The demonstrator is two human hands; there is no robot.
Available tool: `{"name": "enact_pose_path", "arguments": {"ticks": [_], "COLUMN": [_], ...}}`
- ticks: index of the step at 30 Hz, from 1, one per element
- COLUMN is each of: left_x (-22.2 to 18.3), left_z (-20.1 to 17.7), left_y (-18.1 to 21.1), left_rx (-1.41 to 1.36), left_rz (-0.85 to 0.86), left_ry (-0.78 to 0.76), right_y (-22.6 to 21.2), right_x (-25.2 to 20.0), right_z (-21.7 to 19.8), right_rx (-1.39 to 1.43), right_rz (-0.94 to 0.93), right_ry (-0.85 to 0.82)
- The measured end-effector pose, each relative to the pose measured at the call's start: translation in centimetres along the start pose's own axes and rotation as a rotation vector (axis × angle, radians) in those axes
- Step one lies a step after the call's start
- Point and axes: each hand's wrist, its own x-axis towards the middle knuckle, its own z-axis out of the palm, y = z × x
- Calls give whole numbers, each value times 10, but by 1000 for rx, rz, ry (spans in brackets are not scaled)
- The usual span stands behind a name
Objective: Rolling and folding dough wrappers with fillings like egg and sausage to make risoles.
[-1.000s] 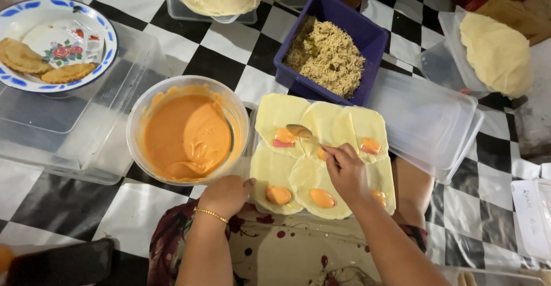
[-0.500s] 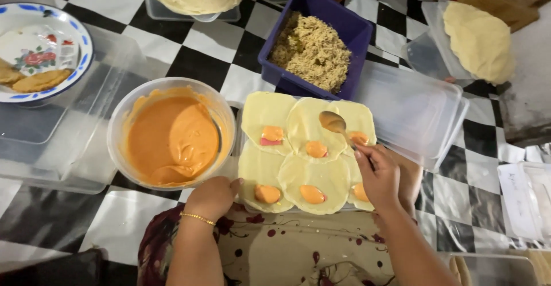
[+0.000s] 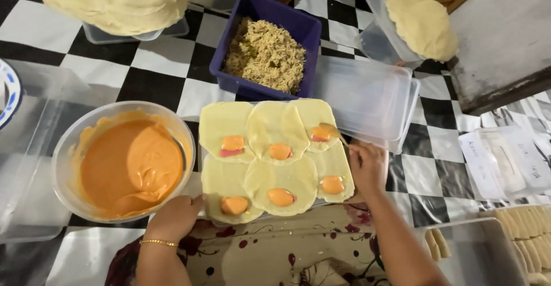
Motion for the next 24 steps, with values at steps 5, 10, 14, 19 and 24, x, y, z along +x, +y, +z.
{"name": "enact_pose_path", "arguments": {"ticks": [5,10,14,19,24], "left_x": [3,1,3,-4,-15], "left_z": [-1,-1,8,2,-4], "left_y": [0,4,-2,2,6], "left_rx": [-1,15,28,-27,-22], "left_rz": [-38,-22,22,33,67], "left_ry": [-23,4,40,24,48], "right_y": [9,6,10,-30,-28], "right_x": [-6,-1,5,22,15], "right_z": [6,3,4,-3,-6], "right_rx": [-154,-122,-92,-63,50], "right_rz": [29,31,60,101,100], "right_ry": [-12,-29,-29,-85,-3]}}
